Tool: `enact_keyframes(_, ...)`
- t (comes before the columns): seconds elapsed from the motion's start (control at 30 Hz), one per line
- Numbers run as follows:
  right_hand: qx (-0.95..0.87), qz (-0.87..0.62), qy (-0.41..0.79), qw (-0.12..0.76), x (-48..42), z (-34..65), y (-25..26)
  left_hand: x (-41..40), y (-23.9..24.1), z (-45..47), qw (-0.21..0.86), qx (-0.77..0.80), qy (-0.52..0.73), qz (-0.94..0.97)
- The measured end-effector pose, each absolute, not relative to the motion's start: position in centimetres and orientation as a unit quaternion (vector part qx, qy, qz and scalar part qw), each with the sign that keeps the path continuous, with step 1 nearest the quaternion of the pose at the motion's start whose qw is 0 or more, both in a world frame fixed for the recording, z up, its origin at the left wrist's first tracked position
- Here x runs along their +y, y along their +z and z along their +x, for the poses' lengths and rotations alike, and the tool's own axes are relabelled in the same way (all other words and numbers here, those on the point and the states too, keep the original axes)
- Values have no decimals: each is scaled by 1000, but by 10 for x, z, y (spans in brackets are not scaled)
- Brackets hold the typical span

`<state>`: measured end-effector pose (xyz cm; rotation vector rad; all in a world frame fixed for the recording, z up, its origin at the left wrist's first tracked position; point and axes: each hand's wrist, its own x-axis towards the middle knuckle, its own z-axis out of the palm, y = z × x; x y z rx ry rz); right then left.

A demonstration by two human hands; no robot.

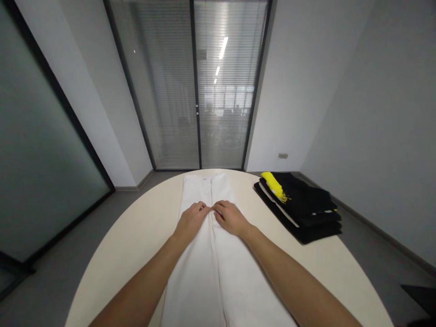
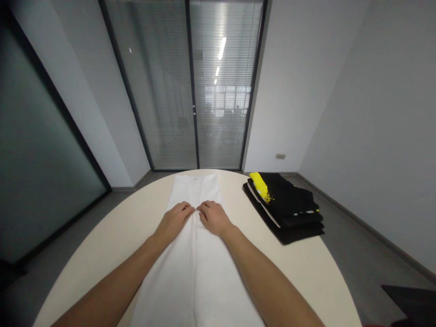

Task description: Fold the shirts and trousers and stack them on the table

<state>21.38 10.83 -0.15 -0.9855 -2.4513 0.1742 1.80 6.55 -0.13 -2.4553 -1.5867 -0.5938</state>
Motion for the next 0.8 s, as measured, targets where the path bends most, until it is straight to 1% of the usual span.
enact_keyframes(0.13,-900,-357,57,243,108,214,-1,69,-3,19,69,-524,-193,-826)
enact_keyframes(0.23,-903,-353,57,238,109,215,-1,69,-4,21,33,-531,-179,-828)
enact_keyframes(0.33,-903,-355,61,233,109,215,0,67,-3,22,-20,-541,-198,-817)
enact_keyframes(0.43,-904,-359,62,223,106,215,2,65,-2,17,-85,-533,-244,-805)
enact_keyframes(0.53,-905,-361,64,216,101,213,5,67,-3,5,-160,-502,-318,-788)
enact_keyframes(0.6,-912,-345,68,209,98,212,7,70,-5,-6,-186,-501,-359,-765)
enact_keyframes(0.67,-923,-324,75,196,96,211,6,73,-9,-19,-171,-540,-365,-739)
enact_keyframes(0.8,-930,-311,95,169,97,211,6,76,-19,-40,-123,-600,-303,-730)
